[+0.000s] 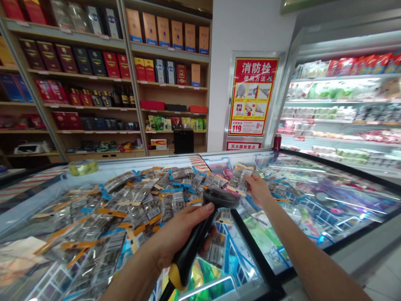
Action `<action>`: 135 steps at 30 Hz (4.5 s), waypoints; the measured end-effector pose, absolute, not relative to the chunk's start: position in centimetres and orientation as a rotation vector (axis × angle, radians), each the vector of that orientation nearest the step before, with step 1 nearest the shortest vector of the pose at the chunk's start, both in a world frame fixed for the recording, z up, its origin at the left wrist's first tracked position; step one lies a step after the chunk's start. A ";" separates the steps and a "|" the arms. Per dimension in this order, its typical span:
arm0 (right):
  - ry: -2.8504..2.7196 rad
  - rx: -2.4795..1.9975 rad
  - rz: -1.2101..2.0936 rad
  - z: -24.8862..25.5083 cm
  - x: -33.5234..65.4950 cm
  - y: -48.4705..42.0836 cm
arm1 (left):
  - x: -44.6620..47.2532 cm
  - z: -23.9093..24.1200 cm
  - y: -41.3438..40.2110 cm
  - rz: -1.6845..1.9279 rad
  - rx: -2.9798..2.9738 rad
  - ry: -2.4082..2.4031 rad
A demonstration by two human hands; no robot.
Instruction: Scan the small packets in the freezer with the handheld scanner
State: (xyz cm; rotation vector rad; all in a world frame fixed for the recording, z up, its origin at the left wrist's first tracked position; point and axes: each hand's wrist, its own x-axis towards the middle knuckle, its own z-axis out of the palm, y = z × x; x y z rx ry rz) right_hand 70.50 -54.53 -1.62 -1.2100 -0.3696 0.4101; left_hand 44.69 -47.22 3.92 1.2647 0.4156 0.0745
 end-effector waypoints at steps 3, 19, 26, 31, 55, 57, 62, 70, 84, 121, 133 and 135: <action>-0.388 -1.215 0.406 -1.6 70.5 -54.6 | 44.7 3.9 -47.1 0.072 1.252 0.420; -0.373 -1.211 0.422 -1.0 70.3 -54.9 | 44.2 4.4 -46.7 0.003 1.137 0.378; -0.392 -1.218 0.432 -1.0 70.4 -55.2 | 43.8 4.9 -46.4 -0.070 1.138 0.381; -0.410 -1.231 0.435 -1.3 70.6 -55.2 | 43.0 5.6 -46.2 -0.037 1.098 0.375; -0.418 -1.239 0.432 -1.4 70.6 -55.2 | 43.8 5.1 -46.8 -0.049 1.246 0.460; -0.434 -1.233 0.436 -1.5 70.7 -55.2 | 43.8 5.0 -47.0 -0.049 1.275 0.469; -0.417 -1.258 0.432 -1.5 70.6 -55.2 | 43.8 5.0 -47.1 -0.044 1.272 0.471; -0.402 -1.267 0.437 -1.3 70.4 -55.1 | 43.6 5.3 -47.0 -0.043 1.246 0.456; -0.401 -1.279 0.448 -1.5 70.4 -55.1 | 43.3 5.7 -47.1 0.043 1.201 0.389; -0.374 -1.233 0.466 -1.5 70.4 -55.2 | 43.6 5.5 -47.0 0.097 1.144 0.416; -0.301 -1.346 0.348 -2.8 73.9 -56.4 | 43.6 5.4 -46.4 0.120 1.200 0.394; -0.292 -1.474 0.213 -3.7 76.2 -57.5 | 43.6 5.4 -46.1 0.138 1.193 0.403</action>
